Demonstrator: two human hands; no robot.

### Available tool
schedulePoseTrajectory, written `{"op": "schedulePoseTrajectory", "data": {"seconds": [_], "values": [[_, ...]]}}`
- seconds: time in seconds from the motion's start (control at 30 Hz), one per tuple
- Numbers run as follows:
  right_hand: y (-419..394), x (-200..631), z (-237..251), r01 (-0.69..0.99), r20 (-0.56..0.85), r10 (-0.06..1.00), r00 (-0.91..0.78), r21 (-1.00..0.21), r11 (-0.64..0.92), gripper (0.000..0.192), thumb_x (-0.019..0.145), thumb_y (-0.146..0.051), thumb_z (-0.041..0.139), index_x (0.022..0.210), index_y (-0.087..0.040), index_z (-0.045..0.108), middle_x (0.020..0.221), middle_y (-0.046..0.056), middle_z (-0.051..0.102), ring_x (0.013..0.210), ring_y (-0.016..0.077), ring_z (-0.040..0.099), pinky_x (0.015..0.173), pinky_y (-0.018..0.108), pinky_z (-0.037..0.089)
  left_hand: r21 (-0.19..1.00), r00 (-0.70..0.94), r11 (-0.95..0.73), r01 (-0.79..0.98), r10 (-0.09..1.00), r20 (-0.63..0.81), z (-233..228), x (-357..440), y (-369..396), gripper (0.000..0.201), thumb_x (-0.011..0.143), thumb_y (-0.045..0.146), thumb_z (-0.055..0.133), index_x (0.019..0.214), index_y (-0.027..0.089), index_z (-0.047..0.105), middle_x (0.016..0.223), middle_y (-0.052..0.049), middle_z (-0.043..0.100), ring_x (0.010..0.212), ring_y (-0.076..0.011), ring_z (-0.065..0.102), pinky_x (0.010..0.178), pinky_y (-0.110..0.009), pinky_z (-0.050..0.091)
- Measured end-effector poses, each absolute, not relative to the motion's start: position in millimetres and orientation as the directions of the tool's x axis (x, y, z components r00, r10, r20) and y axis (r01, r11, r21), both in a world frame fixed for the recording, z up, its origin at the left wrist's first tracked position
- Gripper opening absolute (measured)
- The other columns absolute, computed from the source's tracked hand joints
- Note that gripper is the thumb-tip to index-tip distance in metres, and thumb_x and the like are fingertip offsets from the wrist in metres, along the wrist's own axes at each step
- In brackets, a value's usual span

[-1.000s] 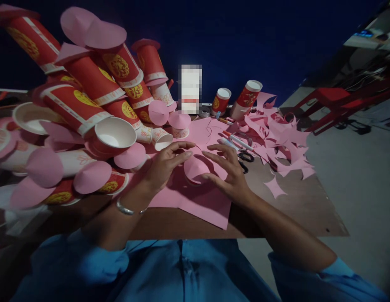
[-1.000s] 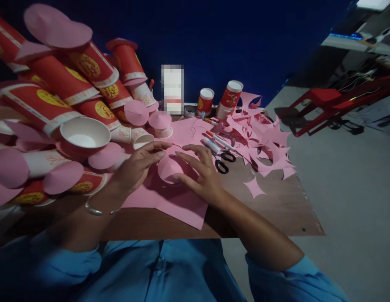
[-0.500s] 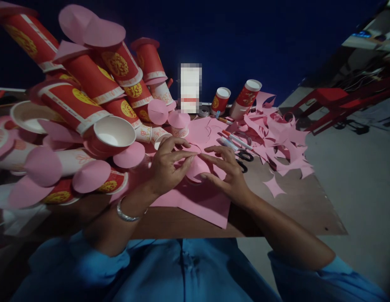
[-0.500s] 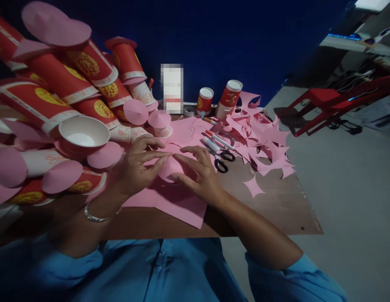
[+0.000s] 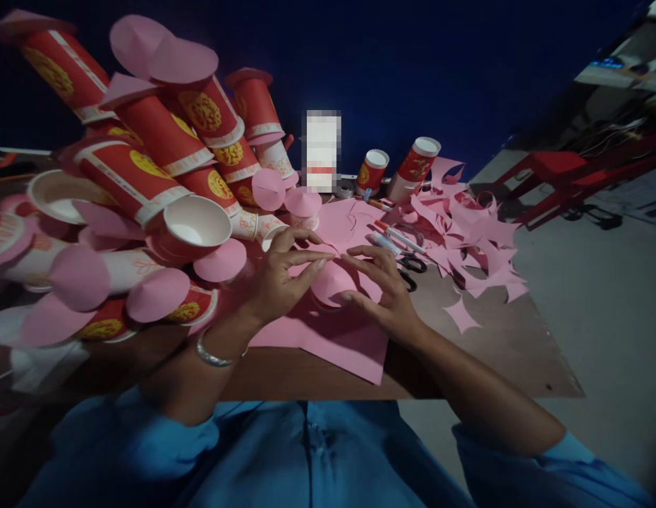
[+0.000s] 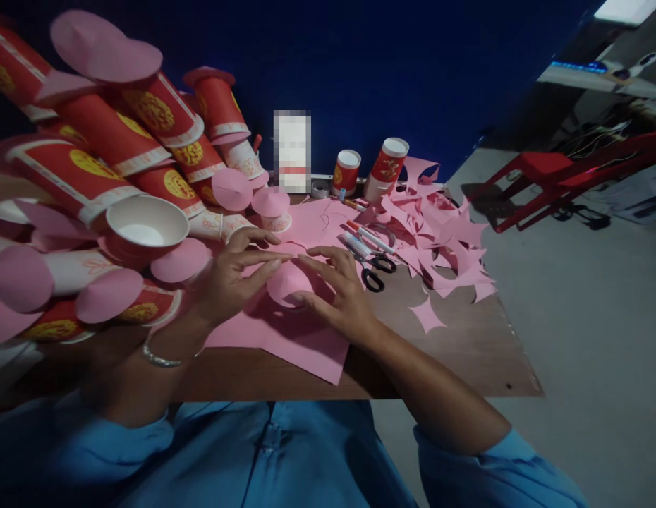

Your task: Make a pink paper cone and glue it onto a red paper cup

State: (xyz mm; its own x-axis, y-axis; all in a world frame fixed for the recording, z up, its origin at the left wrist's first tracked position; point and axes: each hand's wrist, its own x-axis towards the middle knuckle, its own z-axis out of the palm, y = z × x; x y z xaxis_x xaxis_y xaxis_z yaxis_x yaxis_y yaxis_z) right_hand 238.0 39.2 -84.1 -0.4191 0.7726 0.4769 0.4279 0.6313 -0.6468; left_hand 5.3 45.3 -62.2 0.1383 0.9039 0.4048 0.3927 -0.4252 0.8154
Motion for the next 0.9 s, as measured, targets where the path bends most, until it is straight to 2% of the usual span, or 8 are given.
{"op": "schedulePoseTrajectory", "data": {"seconds": [0.17, 0.33, 0.43, 0.57, 0.7, 0.9], "values": [[38.8, 237.4, -84.2, 0.431, 0.473, 0.774, -0.421, -0.646, 0.63, 0.045, 0.1, -0.048, 0.07, 0.144, -0.039, 0.066, 0.141, 0.008, 0.063, 0.137, 0.0319, 0.055, 0.121, 0.06, 0.041, 0.712, 0.176, -0.545, 0.443, 0.832, 0.527, -66.5, 6.5, 46.0, 0.018, 0.092, 0.025, 0.071, 0.095, 0.031, 0.087, 0.115, -0.008, 0.073, 0.109, -0.0267, 0.062, 0.101, -0.048, 0.05], [38.6, 237.4, -84.5, 0.414, 0.511, 0.749, -0.422, -0.627, 0.661, 0.047, 0.102, -0.048, 0.068, 0.148, -0.038, 0.063, 0.141, 0.009, 0.063, 0.136, 0.031, 0.057, 0.121, 0.058, 0.042, 0.733, 0.146, -0.511, 0.449, 0.851, 0.504, -63.1, 7.4, 44.6, 0.016, 0.091, 0.024, 0.072, 0.098, 0.03, 0.086, 0.114, -0.008, 0.071, 0.113, -0.0269, 0.062, 0.105, -0.047, 0.049], [38.6, 238.7, -84.6, 0.426, 0.513, 0.753, -0.412, -0.622, 0.657, 0.051, 0.102, -0.047, 0.068, 0.152, -0.039, 0.058, 0.142, 0.008, 0.063, 0.139, 0.0317, 0.055, 0.123, 0.059, 0.04, 0.842, 0.087, -0.381, 0.383, 0.922, 0.378, -61.5, 7.4, 44.2, 0.02, 0.091, 0.028, 0.073, 0.108, 0.028, 0.084, 0.117, -0.008, 0.069, 0.115, -0.0254, 0.061, 0.101, -0.042, 0.05], [38.5, 239.4, -84.6, 0.429, 0.503, 0.76, -0.411, -0.629, 0.648, 0.05, 0.102, -0.047, 0.068, 0.151, -0.041, 0.059, 0.142, 0.008, 0.063, 0.14, 0.0315, 0.054, 0.123, 0.059, 0.04, 0.984, 0.089, -0.137, 0.111, 0.988, 0.127, -66.6, 7.6, 46.9, 0.023, 0.089, 0.034, 0.075, 0.11, 0.024, 0.08, 0.121, -0.007, 0.072, 0.107, -0.0219, 0.062, 0.096, -0.036, 0.049], [38.3, 238.2, -84.6, 0.408, 0.507, 0.757, -0.412, -0.641, 0.651, 0.046, 0.102, -0.047, 0.069, 0.147, -0.041, 0.063, 0.142, 0.008, 0.062, 0.138, 0.0301, 0.055, 0.121, 0.056, 0.042, 0.994, 0.099, 0.037, -0.106, 0.995, -0.026, -72.9, 9.6, 48.5, 0.026, 0.085, 0.036, 0.079, 0.107, 0.023, 0.078, 0.115, -0.006, 0.073, 0.108, -0.021, 0.061, 0.099, -0.035, 0.046], [38.7, 238.1, -85.3, 0.424, 0.495, 0.756, -0.428, -0.629, 0.652, 0.042, 0.101, -0.046, 0.07, 0.143, -0.038, 0.067, 0.141, 0.008, 0.062, 0.136, 0.0303, 0.056, 0.121, 0.058, 0.043, 0.988, 0.111, 0.095, -0.119, 0.99, -0.082, -71.5, 12.7, 46.9, 0.034, 0.08, 0.039, 0.083, 0.108, 0.021, 0.075, 0.116, -0.006, 0.071, 0.11, -0.022, 0.06, 0.102, -0.037, 0.046]]}}
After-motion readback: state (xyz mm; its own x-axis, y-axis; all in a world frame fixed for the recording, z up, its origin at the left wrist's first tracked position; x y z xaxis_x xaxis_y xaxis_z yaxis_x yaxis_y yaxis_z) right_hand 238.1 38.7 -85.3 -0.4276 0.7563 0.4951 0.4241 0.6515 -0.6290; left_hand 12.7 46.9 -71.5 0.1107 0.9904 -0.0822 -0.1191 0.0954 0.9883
